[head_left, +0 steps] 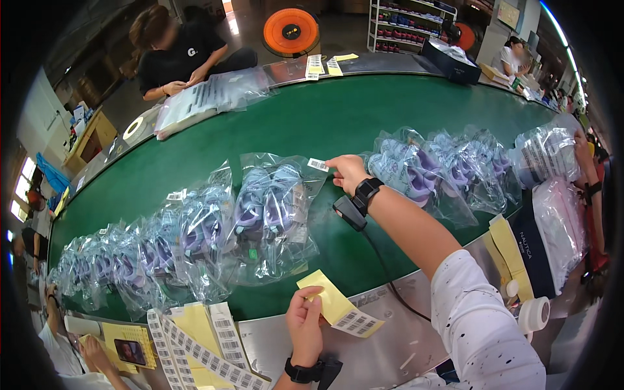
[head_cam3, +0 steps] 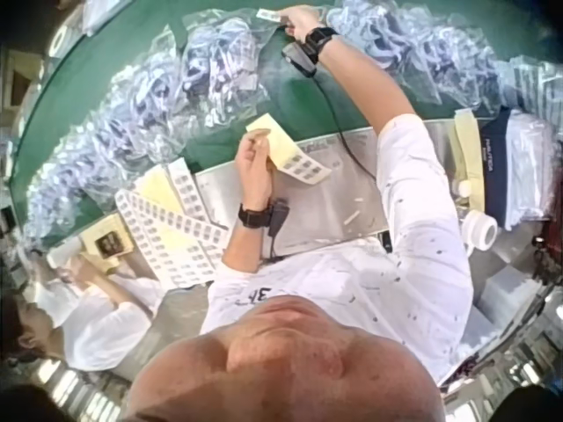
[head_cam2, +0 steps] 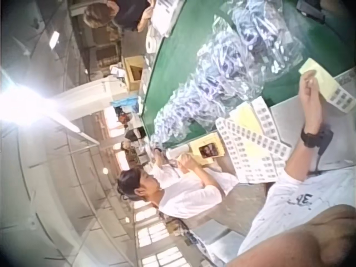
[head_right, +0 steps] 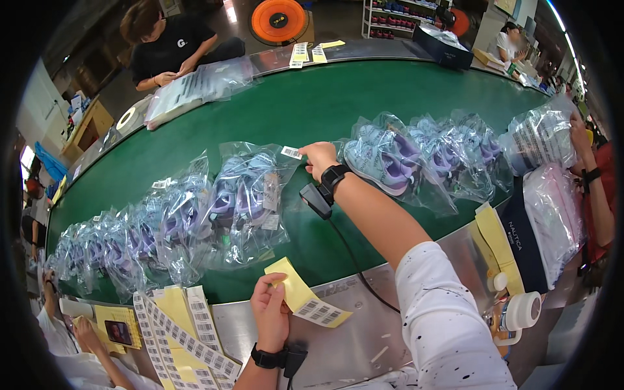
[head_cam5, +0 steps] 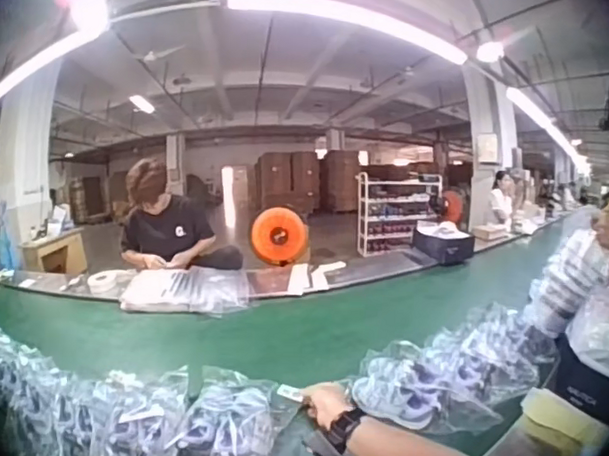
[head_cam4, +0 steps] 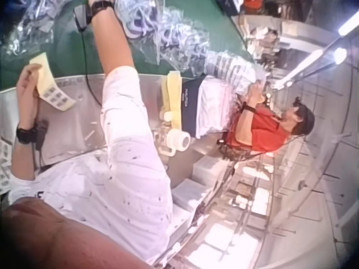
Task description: The person applies barcode labels to plastic-wrapped pairs of shoes on a green conveyor belt. They use a handheld scanner to scan each label before placing it on the packaging. The person handles the shoes and labels one at a time, moving them along the belt as they work.
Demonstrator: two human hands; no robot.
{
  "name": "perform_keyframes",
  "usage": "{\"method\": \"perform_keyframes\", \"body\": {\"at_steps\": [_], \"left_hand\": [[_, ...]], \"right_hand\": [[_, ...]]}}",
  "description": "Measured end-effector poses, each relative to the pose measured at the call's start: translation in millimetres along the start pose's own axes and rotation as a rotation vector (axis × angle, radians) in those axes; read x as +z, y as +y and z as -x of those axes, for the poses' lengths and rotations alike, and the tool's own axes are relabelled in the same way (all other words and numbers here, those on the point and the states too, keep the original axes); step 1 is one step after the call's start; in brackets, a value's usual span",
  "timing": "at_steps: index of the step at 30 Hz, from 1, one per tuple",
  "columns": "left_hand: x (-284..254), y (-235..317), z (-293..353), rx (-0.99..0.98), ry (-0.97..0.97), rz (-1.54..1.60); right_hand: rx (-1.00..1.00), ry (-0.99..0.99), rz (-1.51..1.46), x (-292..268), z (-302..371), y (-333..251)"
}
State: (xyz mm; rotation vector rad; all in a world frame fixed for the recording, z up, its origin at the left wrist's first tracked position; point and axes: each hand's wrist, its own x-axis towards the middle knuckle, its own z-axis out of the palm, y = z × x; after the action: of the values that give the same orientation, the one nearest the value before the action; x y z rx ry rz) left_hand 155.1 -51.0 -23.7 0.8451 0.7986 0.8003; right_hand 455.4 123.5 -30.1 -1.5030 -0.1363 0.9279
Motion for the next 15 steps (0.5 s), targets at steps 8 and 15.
{"method": "perform_keyframes", "body": {"at_steps": [8,15], "left_hand": [[10.6,-4.0,1.9,0.002,-0.003,0.003],[14.0,-8.7,3.2,0.007,0.016,-0.006]], "right_hand": [[0.096,-0.071,-0.11,0.2,-25.0,13.6],[-0.057,0.1,0.107,19.1,-14.6,28.8]]}}
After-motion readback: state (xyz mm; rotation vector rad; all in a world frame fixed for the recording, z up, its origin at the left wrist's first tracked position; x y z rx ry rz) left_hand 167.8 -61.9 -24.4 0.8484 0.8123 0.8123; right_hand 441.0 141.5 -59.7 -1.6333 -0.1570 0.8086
